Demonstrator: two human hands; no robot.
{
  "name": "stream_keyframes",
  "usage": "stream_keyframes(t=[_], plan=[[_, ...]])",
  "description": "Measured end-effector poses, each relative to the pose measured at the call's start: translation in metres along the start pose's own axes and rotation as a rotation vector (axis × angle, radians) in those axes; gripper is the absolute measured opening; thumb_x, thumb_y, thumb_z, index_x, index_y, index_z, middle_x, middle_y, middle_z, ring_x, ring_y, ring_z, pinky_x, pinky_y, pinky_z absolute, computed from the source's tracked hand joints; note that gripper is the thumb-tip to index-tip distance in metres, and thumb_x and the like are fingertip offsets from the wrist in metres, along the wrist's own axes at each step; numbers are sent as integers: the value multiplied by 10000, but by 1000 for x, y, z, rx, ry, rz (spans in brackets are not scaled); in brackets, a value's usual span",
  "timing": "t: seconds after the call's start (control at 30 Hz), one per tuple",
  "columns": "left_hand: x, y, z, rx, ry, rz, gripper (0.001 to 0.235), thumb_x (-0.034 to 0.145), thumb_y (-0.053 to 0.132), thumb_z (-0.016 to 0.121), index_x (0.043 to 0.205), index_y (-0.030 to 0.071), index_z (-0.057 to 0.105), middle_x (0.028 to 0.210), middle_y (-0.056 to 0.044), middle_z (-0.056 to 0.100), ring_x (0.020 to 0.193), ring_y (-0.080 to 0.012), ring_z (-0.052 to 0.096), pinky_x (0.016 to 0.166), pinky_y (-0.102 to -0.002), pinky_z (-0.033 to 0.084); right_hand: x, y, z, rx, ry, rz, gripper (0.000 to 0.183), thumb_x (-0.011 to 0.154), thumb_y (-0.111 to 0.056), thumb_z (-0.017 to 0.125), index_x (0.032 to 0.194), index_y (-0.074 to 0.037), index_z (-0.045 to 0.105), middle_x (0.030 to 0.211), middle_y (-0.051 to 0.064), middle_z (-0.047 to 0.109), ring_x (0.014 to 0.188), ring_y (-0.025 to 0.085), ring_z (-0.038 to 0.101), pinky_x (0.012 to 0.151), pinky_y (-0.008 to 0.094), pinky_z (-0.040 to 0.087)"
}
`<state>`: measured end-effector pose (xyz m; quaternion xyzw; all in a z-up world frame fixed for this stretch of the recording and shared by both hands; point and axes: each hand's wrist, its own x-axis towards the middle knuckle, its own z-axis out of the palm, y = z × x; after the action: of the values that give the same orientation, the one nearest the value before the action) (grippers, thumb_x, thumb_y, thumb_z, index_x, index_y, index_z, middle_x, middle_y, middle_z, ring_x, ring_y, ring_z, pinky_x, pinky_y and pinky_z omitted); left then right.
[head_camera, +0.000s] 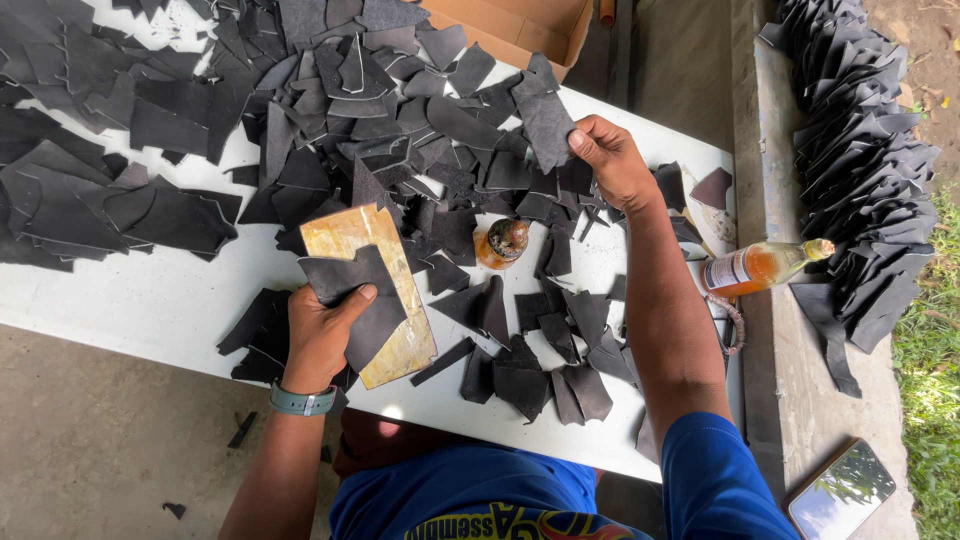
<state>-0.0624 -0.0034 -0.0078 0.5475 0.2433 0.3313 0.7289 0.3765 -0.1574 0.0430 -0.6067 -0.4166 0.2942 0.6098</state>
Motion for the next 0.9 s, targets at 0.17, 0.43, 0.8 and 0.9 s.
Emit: stream_keyframes(t=[0.17, 0.43, 0.8, 0.9], plan=[[0, 5, 9, -30, -4, -28, 216, 892, 19, 756, 1097, -30, 709, 1048, -102, 752, 900, -132, 700, 798, -288, 587, -7, 5, -2, -82, 83, -18, 233, 1044, -304, 702, 974, -87, 656, 868, -14, 663, 828, 72, 592, 812, 235, 505], [-2, 7, 13, -8, -1, -10, 224, 889, 14, 753, 1106, -16, 711, 1047, -81, 759, 900, -122, 707, 792, -280, 592, -9, 31, 3, -529, 247, 58, 234, 1054, -247, 712, 979, -25, 702, 801, 65, 718, 736, 127, 656, 708, 285, 533], [-11, 20, -5, -24, 58, 51, 219, 885, 9, 744, 1101, -14, 714, 1042, -75, 756, 887, -119, 711, 778, -273, 591, -17, -10, 25, -960, -11, 29, 616, 696, -2, 726, 1306, -47, 654, 1218, 175, 693, 1066, 323, 687, 915, 377, 569], [-9, 15, -6, 31, 33, 95, 209, 908, 9, 762, 1109, -33, 719, 1040, -93, 751, 896, -115, 679, 786, -281, 570, -18, -20, 36, -1174, -223, 177, 929, 580, -4, 858, 1437, -48, 503, 1325, 282, 543, 1179, 465, 548, 971, 501, 475]])
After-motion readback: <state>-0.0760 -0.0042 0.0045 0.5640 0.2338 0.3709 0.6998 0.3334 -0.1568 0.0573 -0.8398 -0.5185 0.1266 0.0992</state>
